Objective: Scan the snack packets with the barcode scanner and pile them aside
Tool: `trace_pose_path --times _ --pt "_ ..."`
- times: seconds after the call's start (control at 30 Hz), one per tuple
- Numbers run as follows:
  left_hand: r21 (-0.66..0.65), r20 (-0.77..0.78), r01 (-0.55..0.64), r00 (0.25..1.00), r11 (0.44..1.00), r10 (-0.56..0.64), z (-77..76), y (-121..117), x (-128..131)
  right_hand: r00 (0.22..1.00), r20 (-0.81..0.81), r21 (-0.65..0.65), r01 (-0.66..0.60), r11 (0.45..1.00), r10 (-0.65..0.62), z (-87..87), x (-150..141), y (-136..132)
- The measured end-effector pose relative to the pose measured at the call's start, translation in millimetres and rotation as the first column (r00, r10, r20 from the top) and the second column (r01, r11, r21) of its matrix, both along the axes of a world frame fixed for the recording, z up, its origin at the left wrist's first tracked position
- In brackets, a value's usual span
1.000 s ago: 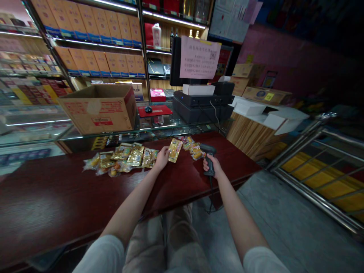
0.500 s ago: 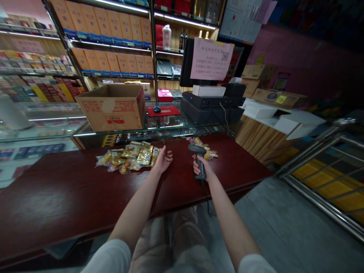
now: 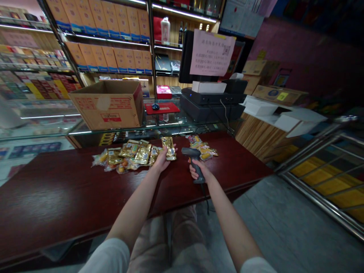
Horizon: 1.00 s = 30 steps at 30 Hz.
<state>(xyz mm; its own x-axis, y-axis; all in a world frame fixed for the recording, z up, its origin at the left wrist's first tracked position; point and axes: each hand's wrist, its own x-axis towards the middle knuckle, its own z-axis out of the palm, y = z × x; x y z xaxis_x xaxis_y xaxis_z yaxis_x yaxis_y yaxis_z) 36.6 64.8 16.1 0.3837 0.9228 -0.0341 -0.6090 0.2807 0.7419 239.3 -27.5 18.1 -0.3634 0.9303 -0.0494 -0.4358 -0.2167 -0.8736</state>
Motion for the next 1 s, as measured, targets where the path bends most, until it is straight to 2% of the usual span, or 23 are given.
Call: trace_pose_path --times 0.1,0.2,0.27,0.33,0.37,0.4,0.47,0.5,0.53,0.57,0.63,0.7,0.73,0.83,0.93,1.0 --pt "0.006 -0.07 0.044 0.997 0.999 -0.044 -0.9 0 0 1.0 0.001 0.002 -0.024 1.0 0.024 -0.9 1 -1" --pt "0.071 -0.127 0.014 0.992 0.997 -0.005 -2.4 -1 2 0.999 -0.005 -0.008 -0.043 0.999 0.043 -1.9 0 -3" --pt "0.156 -0.19 -0.038 0.979 0.987 0.067 -0.9 -1 3 0.999 -0.015 -0.008 -0.034 0.999 0.034 -1.8 0 -4" --pt "0.301 -0.353 -0.135 0.904 0.944 0.241 4.4 -4 2 1.0 -0.026 -0.004 0.003 1.0 -0.003 -0.4 2 -5" --pt "0.41 -0.459 -0.182 0.806 0.894 0.374 8.3 -6 0 0.999 -0.031 -0.002 0.034 0.999 -0.034 0.9 4 -5" --pt "0.531 -0.551 -0.21 0.651 0.821 0.523 12.8 -9 -3 0.997 -0.034 0.001 0.072 0.997 -0.072 2.5 8 -5" --pt "0.729 -0.623 -0.172 0.235 0.663 0.746 21.4 -14 -11 0.986 -0.032 0.004 0.166 0.986 -0.166 6.3 20 -5" --pt "0.777 -0.618 -0.121 0.039 0.618 0.785 24.6 -16 -16 0.977 -0.024 0.005 0.214 0.977 -0.213 8.2 29 -5" --pt "0.792 -0.61 -0.074 -0.123 0.605 0.783 26.7 -17 -20 0.966 -0.012 0.004 0.257 0.966 -0.257 9.7 38 -5" --pt "0.786 -0.606 -0.04 -0.245 0.617 0.757 27.3 -18 -23 0.956 0.003 0.003 0.293 0.956 -0.293 10.8 48 -5" --pt "0.746 -0.614 0.009 -0.381 0.666 0.691 24.8 -18 -28 0.941 0.034 -0.004 0.336 0.942 -0.335 11.0 67 -5" --pt "0.714 -0.612 0.051 -0.438 0.698 0.659 19.6 -16 -30 0.931 0.048 -0.019 0.363 0.932 -0.361 8.7 82 -5" --pt "0.714 -0.598 0.076 -0.452 0.696 0.662 17.3 -16 -29 0.926 0.045 -0.028 0.376 0.926 -0.375 6.9 87 -5" --pt "0.755 -0.51 0.175 -0.45 0.632 0.733 17.3 -17 -22 0.913 0.01 -0.04 0.409 0.912 -0.409 0.9 94 -4" --pt "0.744 -0.475 0.324 -0.357 0.584 0.804 28.4 -19 2 0.897 -0.01 -0.031 0.442 0.897 -0.442 -2.7 94 -2" --pt "0.673 -0.555 0.423 -0.253 0.606 0.793 37.7 -15 28 0.883 -0.015 -0.032 0.469 0.882 -0.47 -3.3 92 0"
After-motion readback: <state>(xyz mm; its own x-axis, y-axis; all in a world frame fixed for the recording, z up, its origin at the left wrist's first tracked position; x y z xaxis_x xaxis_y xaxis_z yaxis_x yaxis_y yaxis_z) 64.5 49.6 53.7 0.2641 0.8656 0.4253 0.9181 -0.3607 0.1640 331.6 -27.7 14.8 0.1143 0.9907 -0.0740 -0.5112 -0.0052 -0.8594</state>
